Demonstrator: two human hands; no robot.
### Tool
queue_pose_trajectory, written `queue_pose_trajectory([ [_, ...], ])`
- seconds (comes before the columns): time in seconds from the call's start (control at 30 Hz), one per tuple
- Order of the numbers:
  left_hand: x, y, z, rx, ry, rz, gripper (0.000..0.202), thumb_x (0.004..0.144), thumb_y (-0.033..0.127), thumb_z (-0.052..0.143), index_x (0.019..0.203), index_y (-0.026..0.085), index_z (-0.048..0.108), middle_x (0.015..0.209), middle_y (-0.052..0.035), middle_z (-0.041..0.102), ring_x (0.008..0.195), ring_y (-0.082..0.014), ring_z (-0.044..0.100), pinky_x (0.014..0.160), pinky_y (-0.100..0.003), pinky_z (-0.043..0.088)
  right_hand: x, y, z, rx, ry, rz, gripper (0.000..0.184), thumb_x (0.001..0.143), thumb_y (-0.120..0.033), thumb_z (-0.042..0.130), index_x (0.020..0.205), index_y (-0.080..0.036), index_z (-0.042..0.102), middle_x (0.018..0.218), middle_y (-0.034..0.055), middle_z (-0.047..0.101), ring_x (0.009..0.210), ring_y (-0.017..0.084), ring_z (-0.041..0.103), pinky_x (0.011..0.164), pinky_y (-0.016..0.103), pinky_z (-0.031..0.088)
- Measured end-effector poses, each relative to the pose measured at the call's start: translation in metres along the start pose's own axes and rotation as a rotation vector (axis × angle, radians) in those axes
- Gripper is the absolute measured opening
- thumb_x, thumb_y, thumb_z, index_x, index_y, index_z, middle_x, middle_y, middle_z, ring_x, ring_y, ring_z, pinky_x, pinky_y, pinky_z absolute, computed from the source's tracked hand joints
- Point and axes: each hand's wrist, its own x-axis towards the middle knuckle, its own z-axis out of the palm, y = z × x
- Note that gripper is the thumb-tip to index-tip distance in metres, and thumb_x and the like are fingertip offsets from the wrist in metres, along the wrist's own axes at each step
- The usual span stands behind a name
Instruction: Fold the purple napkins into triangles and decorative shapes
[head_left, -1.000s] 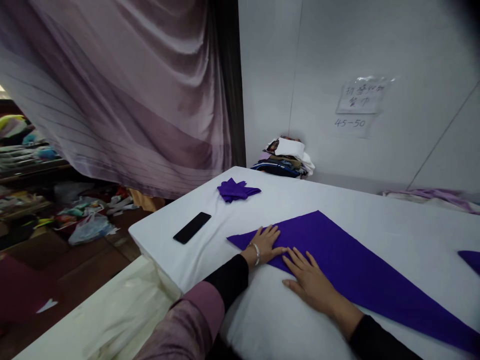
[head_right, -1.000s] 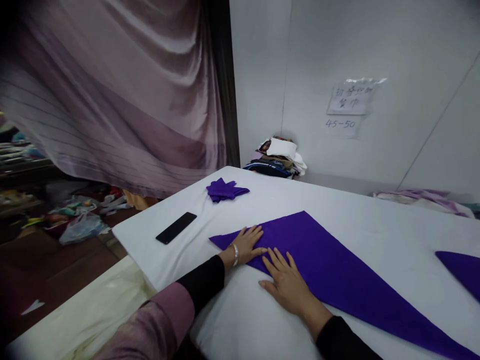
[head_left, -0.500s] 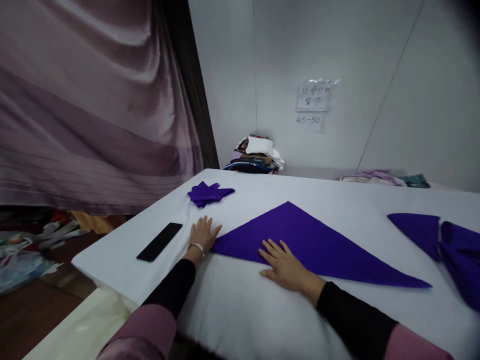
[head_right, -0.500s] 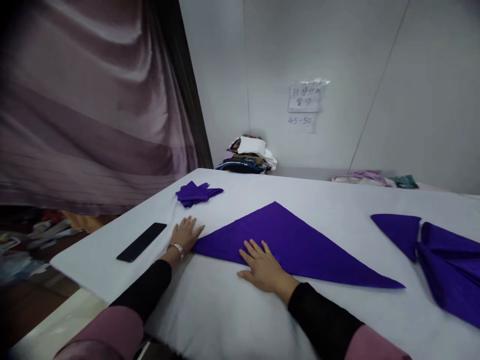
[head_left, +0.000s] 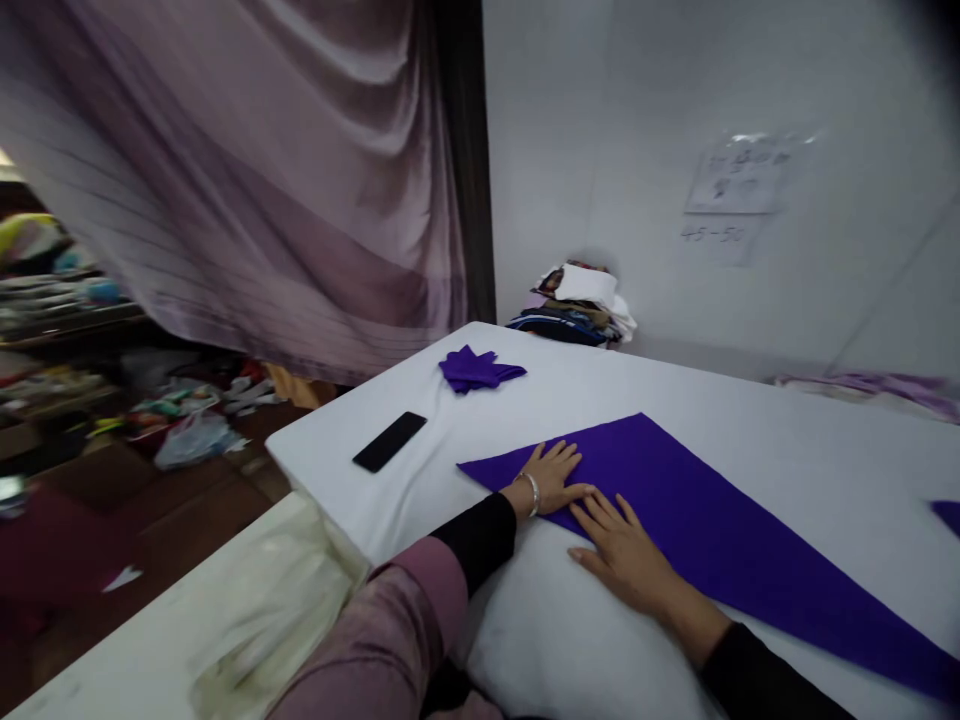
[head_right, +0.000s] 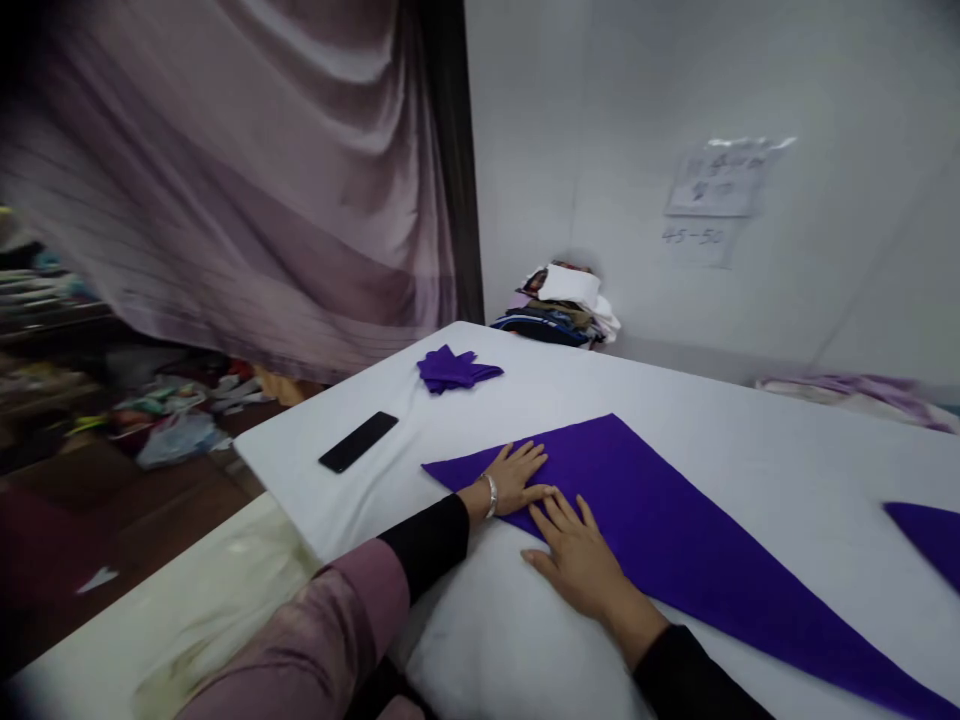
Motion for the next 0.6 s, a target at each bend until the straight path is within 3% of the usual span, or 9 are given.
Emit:
queue_pose_trajectory([
  [0.23, -0.031, -0.060, -0.015, 0.034, 0.067, -0.237, 0.073, 0.083, 0.069, 0.026, 0.140, 0.024, 0.032, 0.150, -0.0079, 0.026, 0.139, -0.0251, 0.016, 0.111, -0.050, 0.010, 0.001, 0.008, 0.014, -0.057, 0.046, -0.024, 0.064, 0.090, -0.062, 0.027, 0.143, -0.027, 0.028, 0.151, 0.0044, 0.019, 0.139, 0.025, 0.014, 0.110, 0.051, 0.011],
  [0.4, -0.061, -0.105, -0.030, 0.061, 0.184, -0.406, 0.064, 0.087, 0.060, 0.032, 0.133, 0.017, 0.043, 0.145, -0.0128, 0.035, 0.137, -0.0286, 0.023, 0.110, -0.050, 0.013, 0.001, 0.007, 0.014, -0.068, 0.054, -0.021, 0.064, 0.089, -0.062, 0.027, 0.143, -0.027, 0.029, 0.151, 0.0048, 0.020, 0.138, 0.025, 0.015, 0.111, 0.051, 0.011],
  [0.5, -0.074, -0.119, -0.040, 0.069, 0.282, -0.475, 0.054, 0.087, 0.053, 0.039, 0.126, 0.017, 0.049, 0.140, -0.0125, 0.043, 0.134, -0.0286, 0.029, 0.110, -0.047, 0.017, 0.001, 0.006, 0.013, -0.068, 0.051, -0.022, 0.064, 0.089, -0.062, 0.026, 0.143, -0.026, 0.029, 0.151, 0.0051, 0.021, 0.139, 0.025, 0.015, 0.111, 0.051, 0.011],
  [0.6, -0.084, -0.119, -0.047, 0.045, 0.390, -0.533, 0.047, 0.088, 0.049, 0.039, 0.118, 0.017, 0.056, 0.131, -0.0121, 0.053, 0.126, -0.0277, 0.041, 0.106, -0.044, 0.027, 0.001, 0.005, 0.011, -0.067, 0.046, -0.020, 0.064, 0.090, -0.061, 0.025, 0.143, -0.027, 0.028, 0.151, 0.0047, 0.020, 0.139, 0.024, 0.014, 0.111, 0.051, 0.011],
])
